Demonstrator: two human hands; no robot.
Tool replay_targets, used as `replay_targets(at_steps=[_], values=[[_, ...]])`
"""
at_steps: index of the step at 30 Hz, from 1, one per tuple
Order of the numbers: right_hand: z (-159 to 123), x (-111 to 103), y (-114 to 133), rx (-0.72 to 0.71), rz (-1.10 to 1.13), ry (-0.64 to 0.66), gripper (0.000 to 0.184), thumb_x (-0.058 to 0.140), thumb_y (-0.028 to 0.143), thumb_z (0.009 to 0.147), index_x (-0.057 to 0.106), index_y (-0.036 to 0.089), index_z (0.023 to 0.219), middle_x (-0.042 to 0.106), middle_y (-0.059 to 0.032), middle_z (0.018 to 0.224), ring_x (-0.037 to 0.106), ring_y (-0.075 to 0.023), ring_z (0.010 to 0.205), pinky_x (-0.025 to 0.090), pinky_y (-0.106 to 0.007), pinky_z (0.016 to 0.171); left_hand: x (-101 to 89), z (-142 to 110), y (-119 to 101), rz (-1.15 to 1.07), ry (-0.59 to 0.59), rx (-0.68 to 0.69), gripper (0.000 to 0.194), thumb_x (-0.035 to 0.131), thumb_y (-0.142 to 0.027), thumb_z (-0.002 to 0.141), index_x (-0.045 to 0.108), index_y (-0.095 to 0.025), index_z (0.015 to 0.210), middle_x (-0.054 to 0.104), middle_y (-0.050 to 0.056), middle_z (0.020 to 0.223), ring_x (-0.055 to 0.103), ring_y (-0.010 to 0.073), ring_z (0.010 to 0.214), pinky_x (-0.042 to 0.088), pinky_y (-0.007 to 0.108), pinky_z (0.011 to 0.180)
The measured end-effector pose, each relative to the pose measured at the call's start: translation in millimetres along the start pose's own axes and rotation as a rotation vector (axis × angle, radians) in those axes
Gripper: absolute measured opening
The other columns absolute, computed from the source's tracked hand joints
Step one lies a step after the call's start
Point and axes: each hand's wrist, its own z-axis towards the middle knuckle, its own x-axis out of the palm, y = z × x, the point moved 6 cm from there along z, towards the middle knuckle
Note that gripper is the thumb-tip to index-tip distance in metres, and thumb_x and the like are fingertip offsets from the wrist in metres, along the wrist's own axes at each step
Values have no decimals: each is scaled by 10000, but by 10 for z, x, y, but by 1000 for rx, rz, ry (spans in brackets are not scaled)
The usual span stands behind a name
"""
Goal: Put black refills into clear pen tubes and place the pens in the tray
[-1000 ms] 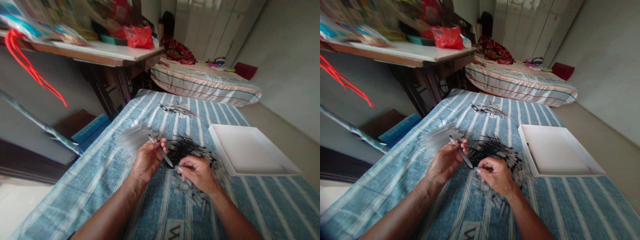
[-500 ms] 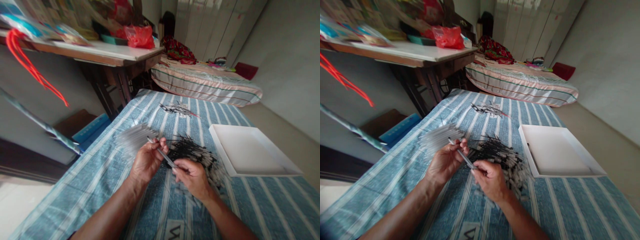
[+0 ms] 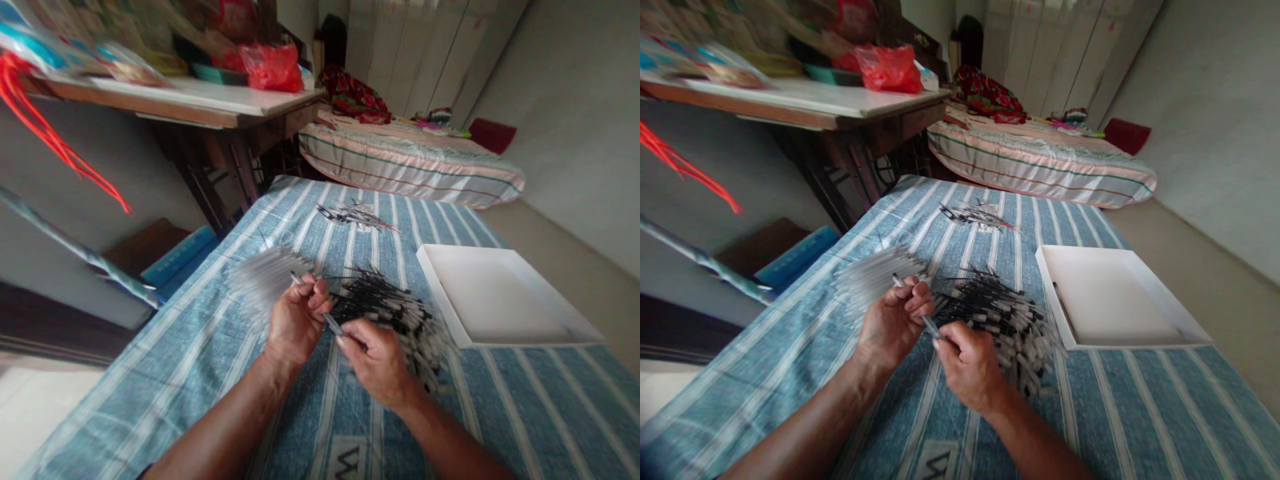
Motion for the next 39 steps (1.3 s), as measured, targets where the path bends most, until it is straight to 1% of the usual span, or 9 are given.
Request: replay_targets(at_steps=[5,10,15,20,25,28,30,33,39], values=[[-5,23,25,2,-8,-11,118,501,222,803,590,162,754,579,2,582,500,-91,487,384,-183,496,8,-14,20,-23,-5,-7,203,388,-22,743,551,-129,683,438,-19,539,359,47,403,315,145,389],[58,-6,61,0,-131,30,137,509,244,821,604,163,763,557,17,539,486,-91,459,345,-194,478,36,-36,20,59,38,-30,194,419,-25,736,574,-140,712,497,-6,573,442,66,446,419,177,452],[151,-67,168,-135,-360,47,161,532,220,823,608,163,693,627,-20,657,570,-116,620,381,-204,599,71,-74,102,222,64,-74,131,515,-50,731,609,-141,735,673,68,810,641,155,715,532,277,692],[227,-362,198,-129,-529,24,183,556,199,811,622,175,642,602,-9,665,561,-118,668,373,-208,632,120,-116,193,432,151,-95,154,617,-198,750,638,-140,892,688,114,984,624,244,972,499,342,840],[287,-1166,-236,102,-550,-105,192,556,295,817,651,192,686,622,-2,670,572,-120,664,387,-201,624,-2,-67,157,771,78,-61,251,641,-306,738,612,-154,935,697,71,880,641,193,784,506,291,694],[241,-1756,-752,435,-732,-200,182,565,346,787,682,212,752,681,-16,742,605,-148,689,399,-220,615,-41,-17,71,1106,53,48,210,620,-324,730,619,-158,860,671,17,728,598,148,632,467,247,601],[177,-2006,-1074,648,-875,-124,187,558,338,777,695,226,837,701,-20,792,622,-159,735,404,-224,626,-23,7,38,1367,84,126,197,598,-336,724,629,-163,813,652,2,682,586,155,616,450,251,595],[119,-2159,-1335,720,-923,-62,186,579,294,747,710,195,835,711,-50,811,632,-177,767,407,-230,632,24,21,31,1687,159,250,208,549,-364,744,635,-179,786,653,0,706,599,173,670,433,261,639],[67,-2089,-1492,756,-939,87,208,586,296,712,735,201,821,715,-63,801,637,-181,753,397,-224,596,-6,23,116,1977,283,292,267,433,-387,809,606,-187,774,615,-3,662,582,158,621,403,254,612]])
